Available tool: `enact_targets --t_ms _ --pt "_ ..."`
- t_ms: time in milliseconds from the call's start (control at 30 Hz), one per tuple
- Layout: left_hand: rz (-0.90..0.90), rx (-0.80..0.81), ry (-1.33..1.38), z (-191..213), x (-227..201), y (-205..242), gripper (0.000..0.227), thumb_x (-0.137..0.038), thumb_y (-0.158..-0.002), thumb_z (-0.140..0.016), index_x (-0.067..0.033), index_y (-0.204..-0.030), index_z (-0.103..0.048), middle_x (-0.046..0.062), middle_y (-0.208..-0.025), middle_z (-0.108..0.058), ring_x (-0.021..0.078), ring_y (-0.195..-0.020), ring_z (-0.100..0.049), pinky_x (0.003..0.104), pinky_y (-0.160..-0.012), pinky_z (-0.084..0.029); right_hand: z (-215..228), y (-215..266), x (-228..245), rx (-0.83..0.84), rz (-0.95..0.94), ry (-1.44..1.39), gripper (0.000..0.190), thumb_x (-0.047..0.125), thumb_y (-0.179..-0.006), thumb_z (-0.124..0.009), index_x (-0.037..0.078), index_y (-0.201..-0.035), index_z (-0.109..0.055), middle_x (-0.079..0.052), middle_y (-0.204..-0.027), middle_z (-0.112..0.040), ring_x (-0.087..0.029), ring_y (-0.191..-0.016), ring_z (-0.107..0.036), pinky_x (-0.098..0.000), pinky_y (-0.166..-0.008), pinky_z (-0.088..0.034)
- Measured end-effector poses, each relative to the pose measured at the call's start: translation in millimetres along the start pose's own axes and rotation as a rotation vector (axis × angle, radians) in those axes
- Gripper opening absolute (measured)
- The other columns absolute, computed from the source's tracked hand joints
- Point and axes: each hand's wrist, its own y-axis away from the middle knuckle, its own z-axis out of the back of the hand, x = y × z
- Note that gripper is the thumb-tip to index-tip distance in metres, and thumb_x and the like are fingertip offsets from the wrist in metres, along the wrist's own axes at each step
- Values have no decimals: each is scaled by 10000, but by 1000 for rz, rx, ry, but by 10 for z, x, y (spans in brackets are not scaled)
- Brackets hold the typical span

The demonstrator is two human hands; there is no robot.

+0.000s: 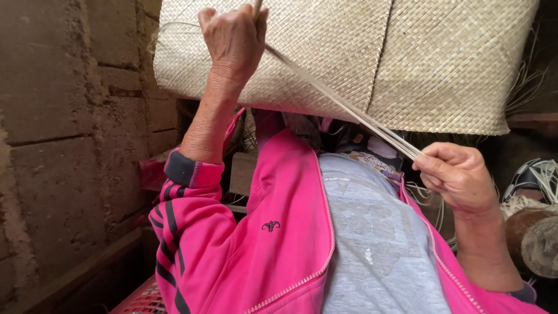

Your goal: A person is weaving a large mat using natural fibers and a wooden tool to guide and tighten the weave.

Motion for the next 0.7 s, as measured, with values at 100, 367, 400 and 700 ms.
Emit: enact_targets --t_ms 100,367,400,700 --pt "-197 -114 170 208 -568 127 129 -258 -899 -689 -234 -781 -734 -2 -701 -645 247 -601 -620 537 -714 -369 -199 -160 57 -58 3 234 149 50 -967 -660 -14 -833 -673 -11 -497 -397 -71 -450 -352 -219 -431 -247" --pt "-335 469 746 439 -2023 860 542 -624 -901 -371 -166 -732 -606 68 -648 -738 360 -696 -713 613 -982 -377 -466 -389 -136 0 259 548 160 -12 -956 -701 126 -940 -780 45 -876 -709 -26 -882 -581 -211 -820 -455" --pt "-305 385 693 285 -2044 913 410 -568 -888 -455 -220 -762 -630 18 -626 -728 311 -626 -696 544 -917 -395 -478 -381 -105 17 184 440 140 -13 -935 -700 114 -935 -760 68 -752 -587 -17 -727 -458 -202 -669 -361" --pt "-68 -117 264 416 -518 401 114 -229 -829 -668 -174 -929 -660 66 -891 -613 286 -783 -578 556 -975 -398 107 56 153 -100 66 -11 80 14 -902 -647 -23 -837 -616 -43 -522 -438 -59 -437 -336 -197 -437 -261"
